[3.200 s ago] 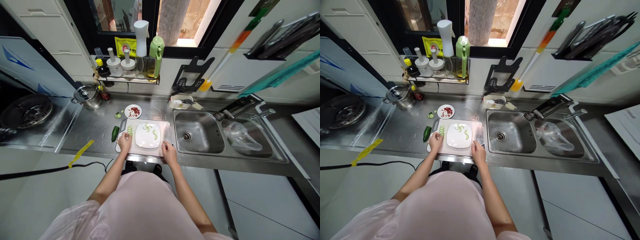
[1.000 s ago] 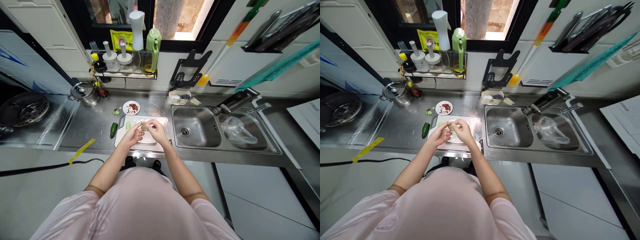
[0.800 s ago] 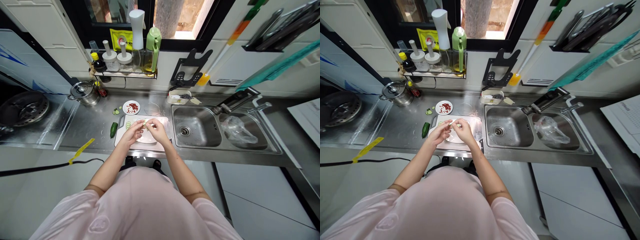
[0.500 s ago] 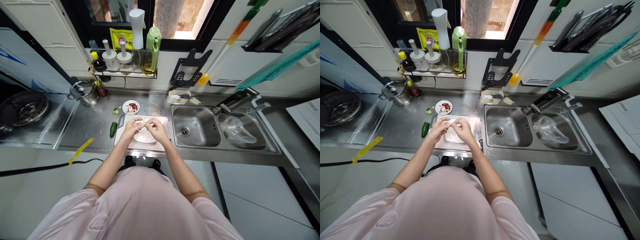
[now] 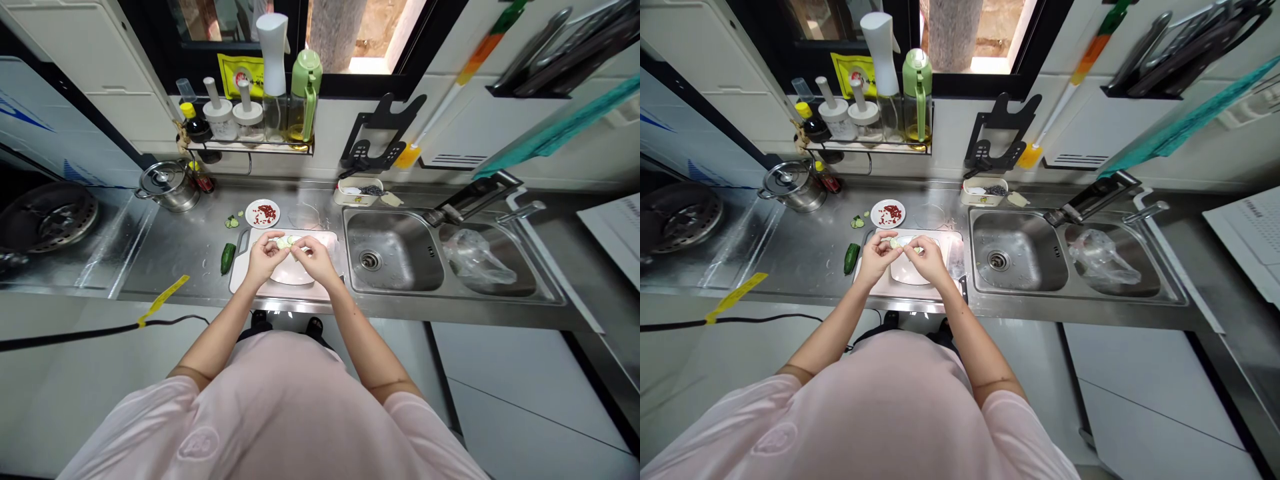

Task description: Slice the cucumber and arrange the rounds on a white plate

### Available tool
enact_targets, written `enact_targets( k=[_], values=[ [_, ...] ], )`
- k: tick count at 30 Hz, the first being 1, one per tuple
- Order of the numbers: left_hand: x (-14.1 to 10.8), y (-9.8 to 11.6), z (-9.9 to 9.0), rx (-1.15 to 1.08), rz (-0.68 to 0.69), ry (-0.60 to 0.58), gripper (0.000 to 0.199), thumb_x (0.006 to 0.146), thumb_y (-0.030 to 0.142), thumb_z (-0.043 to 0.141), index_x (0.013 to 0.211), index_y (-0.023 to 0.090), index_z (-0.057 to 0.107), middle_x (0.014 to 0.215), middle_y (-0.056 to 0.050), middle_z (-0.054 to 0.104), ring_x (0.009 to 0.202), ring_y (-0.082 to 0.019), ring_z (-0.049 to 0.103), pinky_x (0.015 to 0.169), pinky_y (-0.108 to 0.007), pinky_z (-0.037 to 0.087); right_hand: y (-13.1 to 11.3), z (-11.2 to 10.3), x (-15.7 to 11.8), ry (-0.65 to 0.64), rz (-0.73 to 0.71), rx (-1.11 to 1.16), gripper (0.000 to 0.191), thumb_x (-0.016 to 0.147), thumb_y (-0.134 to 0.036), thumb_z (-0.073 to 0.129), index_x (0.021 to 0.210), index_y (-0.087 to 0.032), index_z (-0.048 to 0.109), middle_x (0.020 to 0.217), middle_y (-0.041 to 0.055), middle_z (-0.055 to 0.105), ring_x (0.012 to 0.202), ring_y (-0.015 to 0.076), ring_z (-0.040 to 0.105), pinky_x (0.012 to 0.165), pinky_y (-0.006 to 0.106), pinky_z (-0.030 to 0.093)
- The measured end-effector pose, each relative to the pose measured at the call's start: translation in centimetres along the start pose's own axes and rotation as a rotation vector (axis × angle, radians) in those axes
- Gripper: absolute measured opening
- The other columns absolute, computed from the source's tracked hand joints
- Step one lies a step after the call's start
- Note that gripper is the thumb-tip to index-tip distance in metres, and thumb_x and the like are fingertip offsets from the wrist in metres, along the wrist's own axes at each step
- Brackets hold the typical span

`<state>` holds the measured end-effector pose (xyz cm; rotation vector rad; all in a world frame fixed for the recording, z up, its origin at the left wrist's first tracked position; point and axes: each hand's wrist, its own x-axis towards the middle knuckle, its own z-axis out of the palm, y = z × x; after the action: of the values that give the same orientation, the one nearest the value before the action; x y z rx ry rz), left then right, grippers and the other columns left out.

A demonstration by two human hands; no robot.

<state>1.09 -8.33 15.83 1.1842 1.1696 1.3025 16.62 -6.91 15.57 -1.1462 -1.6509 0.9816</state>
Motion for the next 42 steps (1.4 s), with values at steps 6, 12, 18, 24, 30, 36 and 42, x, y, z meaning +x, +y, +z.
enact_targets(
  k=[6,12,18,24,30,36,42],
  values=[
    [0.0,-0.2,0.0,0.026,0.03,0.023,0.046,0.068,0.031,0.073,0.108,0.018,0.057,0.057,0.008,0.044,0.053,-0.005,0.042,0.054,-0.017,0.031,0.4,0.3,-0.1,-0.006,0.057,0.074,0.022,0.082,-0.038,0.057,0.074,-0.018,0.06,0.078,0.0011,0.061,0.079,0.0141,0.056,0.065,0.024,0.042],
    [0.2,-0.5,0.1,-0.019,0.027,0.05,0.048,0.067,0.029,0.073,0.111,0.018,0.056,0.056,0.008,0.043,0.053,-0.005,0.042,0.055,-0.017,0.032,0.9,0.8,-0.5,-0.02,0.136,0.214,0.027,0.079,-0.045,0.059,0.078,-0.018,0.059,0.076,0.0007,0.061,0.073,0.0132,0.056,0.067,0.025,0.044],
    [0.3,-1.0,0.4,-0.014,0.034,0.064,0.045,0.067,0.027,0.072,0.11,0.019,0.058,0.053,0.01,0.037,0.051,-0.005,0.039,0.054,-0.017,0.032,1.2,0.8,-0.6,-0.031,0.177,0.248,0.029,0.077,-0.047,0.06,0.078,-0.018,0.057,0.073,0.0005,0.06,0.069,0.0131,0.056,0.065,0.026,0.045],
    [0.3,-1.7,0.6,-0.017,-0.011,0.047,0.046,0.068,0.029,0.072,0.11,0.019,0.058,0.059,0.006,0.047,0.056,-0.007,0.045,0.057,-0.019,0.036,1.7,0.3,-0.6,-0.036,0.242,0.3,0.028,0.076,-0.047,0.061,0.079,-0.019,0.056,0.066,-0.0003,0.059,0.06,0.0122,0.055,0.058,0.025,0.046],
    [0.5,-3.3,0.8,-0.014,-0.063,0.012,0.038,0.069,0.031,0.072,0.103,0.018,0.061,0.062,0.005,0.049,0.058,-0.007,0.044,0.058,-0.019,0.036,3.0,-1.0,-0.3,-0.095,0.24,0.196,0.029,0.077,-0.047,0.059,0.08,-0.018,0.057,0.061,-0.0022,0.056,0.055,0.0109,0.052,0.054,0.023,0.044],
    [1.0,-5.7,1.1,0.117,-0.059,-0.013,0.033,0.069,0.031,0.07,0.098,0.017,0.065,0.081,-0.001,0.061,0.066,-0.009,0.048,0.063,-0.021,0.04,5.5,-2.2,0.4,-0.116,0.224,0.021,0.025,0.078,-0.041,0.054,0.081,-0.017,0.059,0.067,-0.0009,0.059,0.059,0.0116,0.053,0.054,0.022,0.042],
    [1.7,-9.1,1.5,0.304,-0.062,-0.075,0.027,0.07,0.029,0.067,0.094,0.017,0.067,0.085,-0.003,0.064,0.066,-0.009,0.052,0.069,-0.023,0.043,8.3,-3.0,1.0,-0.142,0.228,-0.236,0.019,0.077,-0.035,0.055,0.076,-0.017,0.061,0.069,-0.0011,0.061,0.064,0.0117,0.053,0.06,0.021,0.039]
  ],
)
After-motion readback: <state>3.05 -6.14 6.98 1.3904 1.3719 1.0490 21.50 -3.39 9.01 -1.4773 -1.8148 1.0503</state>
